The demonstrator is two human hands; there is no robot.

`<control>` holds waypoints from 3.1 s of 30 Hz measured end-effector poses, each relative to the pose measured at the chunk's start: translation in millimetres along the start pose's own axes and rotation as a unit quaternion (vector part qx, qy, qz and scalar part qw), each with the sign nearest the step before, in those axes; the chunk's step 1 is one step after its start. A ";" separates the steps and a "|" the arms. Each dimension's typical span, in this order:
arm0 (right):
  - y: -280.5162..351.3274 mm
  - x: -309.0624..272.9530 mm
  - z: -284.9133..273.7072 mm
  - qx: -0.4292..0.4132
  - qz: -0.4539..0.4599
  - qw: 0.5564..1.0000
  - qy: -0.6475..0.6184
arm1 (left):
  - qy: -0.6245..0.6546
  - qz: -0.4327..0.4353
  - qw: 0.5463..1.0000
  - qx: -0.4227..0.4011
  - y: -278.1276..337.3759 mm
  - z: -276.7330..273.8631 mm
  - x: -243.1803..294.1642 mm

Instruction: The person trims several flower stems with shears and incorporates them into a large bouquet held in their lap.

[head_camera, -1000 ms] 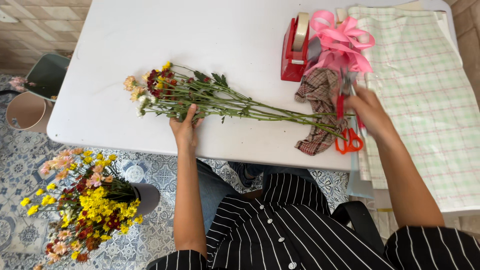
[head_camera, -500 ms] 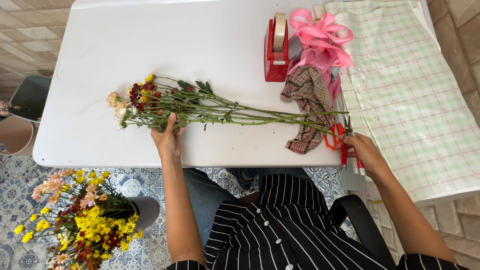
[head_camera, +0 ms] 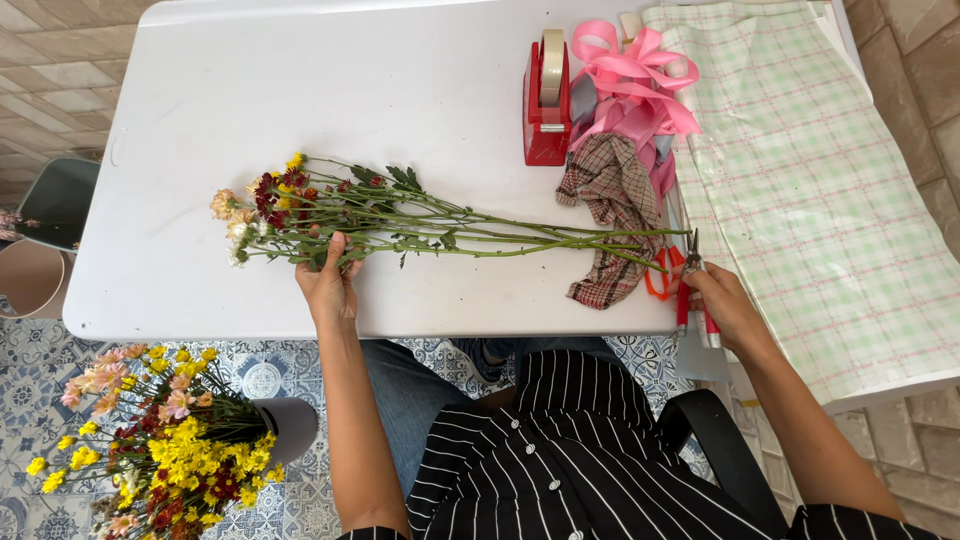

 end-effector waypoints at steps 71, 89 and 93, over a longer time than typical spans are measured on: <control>-11.6 -6.7 -5.1 0.012 -0.018 0.988 0.156 | 0.000 -0.001 1.000 0.027 -10.3 -21.5 -5.8; -22.1 5.5 -2.0 0.032 0.010 0.988 0.152 | -0.026 -0.006 0.999 0.040 -4.7 -19.5 1.3; -21.9 -1.2 -11.1 0.010 0.009 0.977 0.213 | -0.031 -0.004 0.999 0.040 -9.7 -26.3 -3.5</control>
Point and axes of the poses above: each hand's wrist, its own y-axis away from the middle knuckle, its own z-axis out of the palm, x = y × z, the point moved 5 cm from there along -y, towards the middle knuckle, and after that the axes turned 6 degrees about -z, right-handed, at the moved point
